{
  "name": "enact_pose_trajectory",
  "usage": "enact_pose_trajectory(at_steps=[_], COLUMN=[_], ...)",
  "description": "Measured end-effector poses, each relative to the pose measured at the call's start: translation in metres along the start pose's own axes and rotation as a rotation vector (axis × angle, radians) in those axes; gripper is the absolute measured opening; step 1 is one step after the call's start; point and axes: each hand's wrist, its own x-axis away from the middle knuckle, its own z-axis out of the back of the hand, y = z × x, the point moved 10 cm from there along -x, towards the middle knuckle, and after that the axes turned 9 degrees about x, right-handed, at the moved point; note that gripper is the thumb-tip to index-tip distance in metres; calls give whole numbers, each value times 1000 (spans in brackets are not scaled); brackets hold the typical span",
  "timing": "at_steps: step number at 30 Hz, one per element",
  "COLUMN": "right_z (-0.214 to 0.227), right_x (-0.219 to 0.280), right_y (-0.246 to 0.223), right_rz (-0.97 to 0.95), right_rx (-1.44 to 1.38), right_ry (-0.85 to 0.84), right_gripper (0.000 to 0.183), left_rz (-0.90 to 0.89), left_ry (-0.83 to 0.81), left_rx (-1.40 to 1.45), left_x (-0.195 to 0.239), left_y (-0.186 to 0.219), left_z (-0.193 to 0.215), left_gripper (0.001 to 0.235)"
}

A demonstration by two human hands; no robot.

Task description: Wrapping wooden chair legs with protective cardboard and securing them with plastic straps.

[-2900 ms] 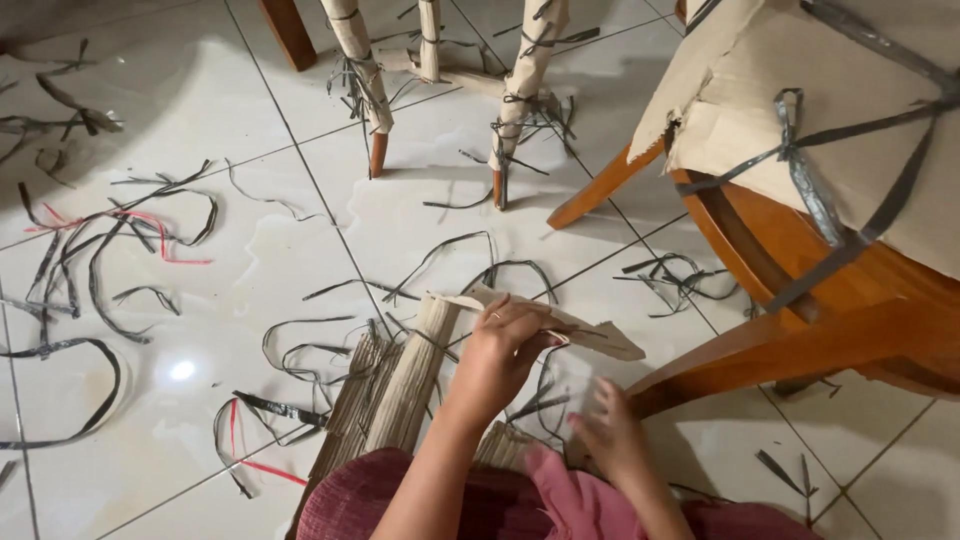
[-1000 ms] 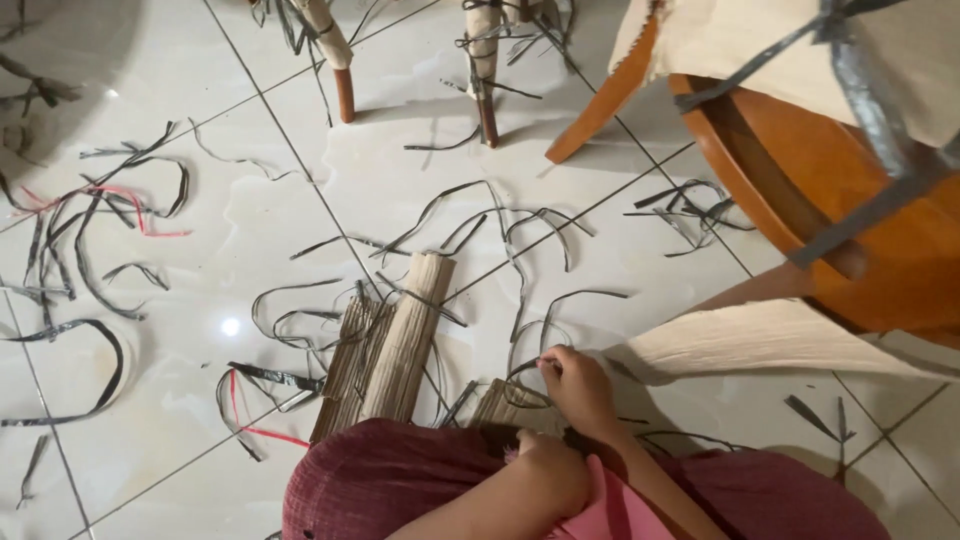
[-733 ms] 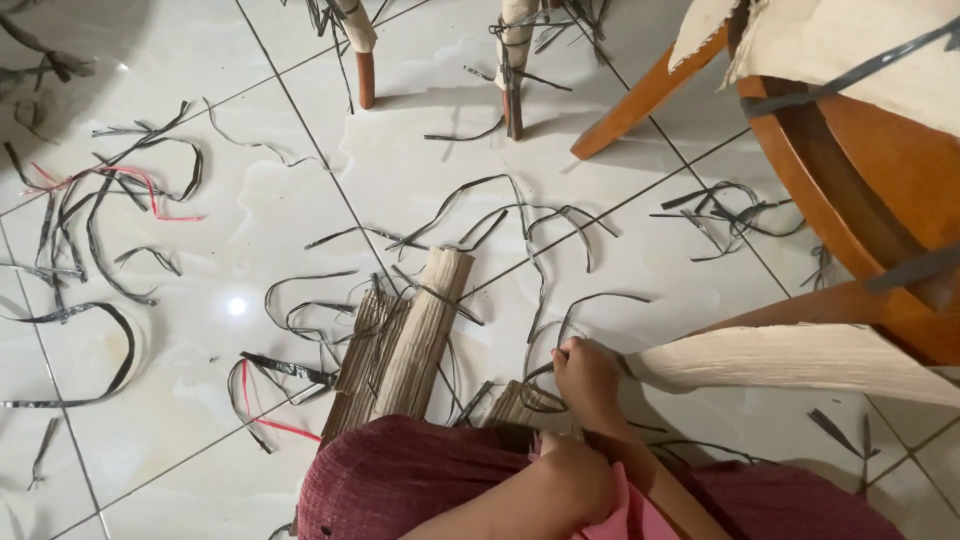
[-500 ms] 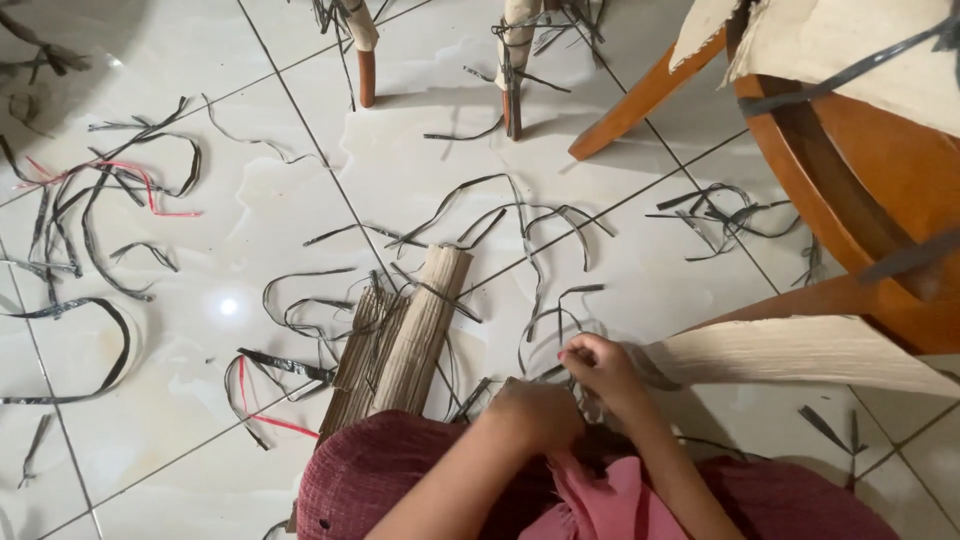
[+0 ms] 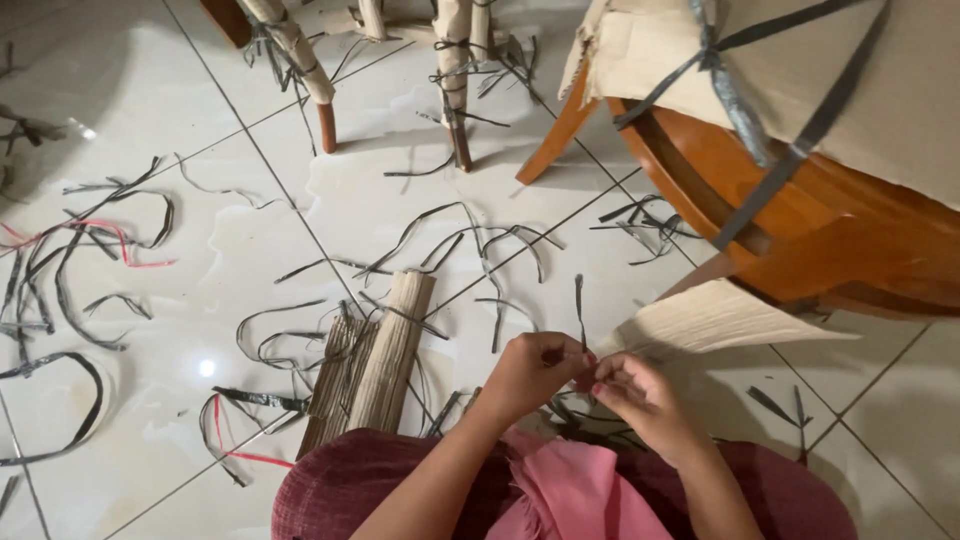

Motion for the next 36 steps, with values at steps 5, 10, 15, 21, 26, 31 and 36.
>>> enact_pose_trajectory(at_steps=[5,10,15,21,26,31,36], right_z=[28,51,74,116,143,168,183], right_x=[20,27,48,88,110,108,105], right_y=[14,-27,-30,13,50,9,-4], right_rz=[-197,379,97,-439,-588,-458,-97], right_rx=[-5,63,-13,842,1169,856,416], right_ry=[132,394,207,58,-45,244,666], right_gripper=[52,15,22,23,16,17,12], left_rz=[-55,-392,-318,-193,-281,-145,-232], left_ry=[-48,-70,-104,-88,-151,-82,35], left_rx=[-40,-185,-200,-340,-392,-382,-237], left_x=[-3,16,15,1,-2,-6,-23], left_y=[-13,33,27,-11,-18,-17,-12], left_z=[-29,-58,-71,-72,-79,-68,-47], left_gripper=[16,9,11,17,17,23,24])
